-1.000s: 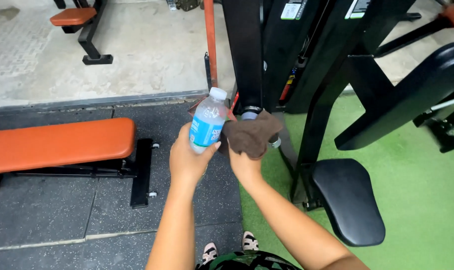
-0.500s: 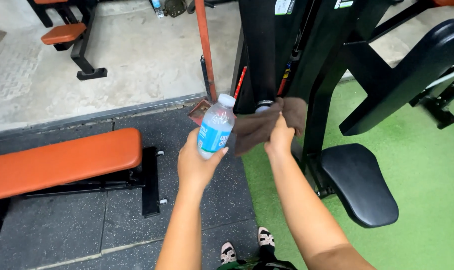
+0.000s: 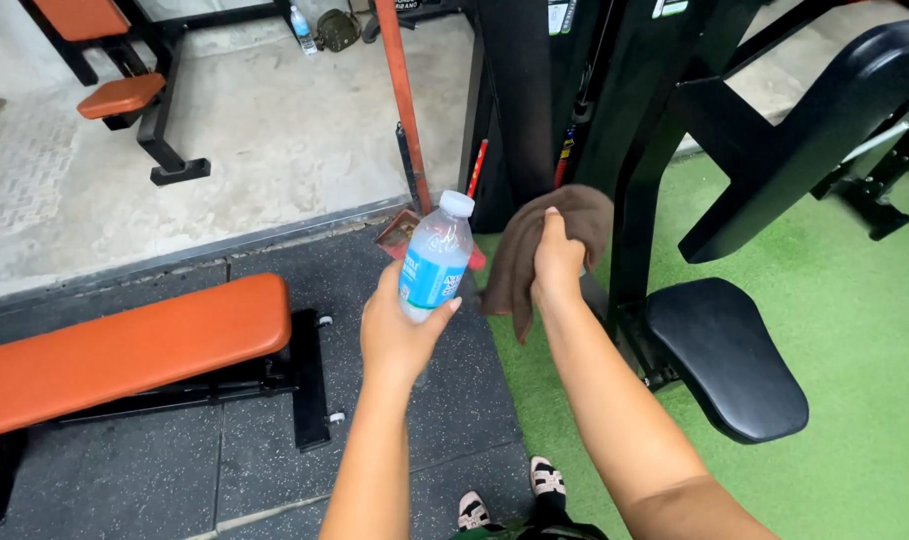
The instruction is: Wiping down a gym machine with a cloth and water bottle.
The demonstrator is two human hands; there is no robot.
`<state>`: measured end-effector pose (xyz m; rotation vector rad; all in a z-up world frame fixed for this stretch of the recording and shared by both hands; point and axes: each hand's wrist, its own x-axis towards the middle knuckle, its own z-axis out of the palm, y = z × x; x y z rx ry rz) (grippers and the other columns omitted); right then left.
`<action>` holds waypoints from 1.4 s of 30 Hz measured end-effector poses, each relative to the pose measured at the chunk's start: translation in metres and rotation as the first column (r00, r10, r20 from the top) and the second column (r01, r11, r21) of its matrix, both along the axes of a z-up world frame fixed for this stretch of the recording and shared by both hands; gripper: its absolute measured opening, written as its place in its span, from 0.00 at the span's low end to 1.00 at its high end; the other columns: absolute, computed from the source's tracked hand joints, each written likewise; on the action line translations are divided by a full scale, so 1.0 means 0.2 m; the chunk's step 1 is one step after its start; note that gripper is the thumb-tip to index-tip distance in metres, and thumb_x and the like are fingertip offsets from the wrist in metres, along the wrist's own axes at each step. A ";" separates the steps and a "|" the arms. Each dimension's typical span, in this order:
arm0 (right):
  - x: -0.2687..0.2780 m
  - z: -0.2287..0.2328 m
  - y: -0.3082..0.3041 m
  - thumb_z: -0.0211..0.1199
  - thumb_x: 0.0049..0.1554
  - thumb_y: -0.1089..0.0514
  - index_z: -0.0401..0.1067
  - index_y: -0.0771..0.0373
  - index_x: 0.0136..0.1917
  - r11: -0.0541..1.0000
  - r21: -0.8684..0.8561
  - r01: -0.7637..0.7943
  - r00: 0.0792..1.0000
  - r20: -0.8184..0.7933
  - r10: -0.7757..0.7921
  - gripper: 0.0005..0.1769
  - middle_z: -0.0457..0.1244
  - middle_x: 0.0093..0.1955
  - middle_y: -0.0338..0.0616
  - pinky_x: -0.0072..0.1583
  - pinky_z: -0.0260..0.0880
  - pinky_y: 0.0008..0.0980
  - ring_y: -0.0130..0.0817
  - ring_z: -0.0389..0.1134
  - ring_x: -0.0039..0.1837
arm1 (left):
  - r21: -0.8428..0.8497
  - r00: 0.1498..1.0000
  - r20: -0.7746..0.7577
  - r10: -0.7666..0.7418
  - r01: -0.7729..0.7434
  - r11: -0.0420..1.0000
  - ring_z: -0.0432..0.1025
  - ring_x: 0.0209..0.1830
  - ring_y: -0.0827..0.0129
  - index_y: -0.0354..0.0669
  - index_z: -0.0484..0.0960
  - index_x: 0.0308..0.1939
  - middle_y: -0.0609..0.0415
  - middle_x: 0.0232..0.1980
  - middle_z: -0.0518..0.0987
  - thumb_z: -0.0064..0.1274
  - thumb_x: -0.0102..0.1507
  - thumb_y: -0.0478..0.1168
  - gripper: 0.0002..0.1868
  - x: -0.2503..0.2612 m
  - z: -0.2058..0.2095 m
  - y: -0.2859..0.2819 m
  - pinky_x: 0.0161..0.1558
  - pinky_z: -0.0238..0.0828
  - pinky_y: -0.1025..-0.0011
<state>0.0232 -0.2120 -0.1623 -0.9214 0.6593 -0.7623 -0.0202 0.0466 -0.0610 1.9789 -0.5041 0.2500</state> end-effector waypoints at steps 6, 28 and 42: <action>-0.07 0.07 0.05 0.60 0.63 0.44 0.70 0.61 0.67 0.283 -0.952 -0.121 0.820 -0.256 -0.512 0.26 0.65 0.66 0.57 0.70 0.61 0.52 0.55 0.65 0.69 | -0.001 1.000 -0.016 -0.012 0.012 1.000 0.80 0.52 0.51 0.42 0.76 0.57 0.45 0.49 0.85 0.72 0.49 0.45 0.35 0.02 0.00 -0.01 0.51 0.75 0.58; 0.18 1.44 -0.21 0.66 0.62 0.53 0.67 0.68 0.70 0.521 -0.829 -0.204 0.799 0.166 0.577 0.28 0.66 0.67 0.46 0.68 0.69 0.36 0.34 0.68 0.68 | -0.171 0.995 0.100 0.019 -0.001 0.985 0.81 0.52 0.56 0.41 0.76 0.59 0.45 0.51 0.85 0.72 0.48 0.44 0.36 0.04 0.28 -0.30 0.52 0.75 0.62; 0.17 0.36 -0.45 0.78 0.47 0.51 0.64 0.68 0.69 0.178 -0.915 -0.362 0.847 -0.243 0.473 0.43 0.64 0.68 0.50 0.72 0.61 0.40 0.41 0.64 0.71 | -0.276 0.999 0.049 0.013 0.001 0.961 0.80 0.51 0.69 0.39 0.74 0.61 0.49 0.51 0.85 0.73 0.49 0.43 0.38 0.00 0.34 -0.39 0.51 0.75 0.68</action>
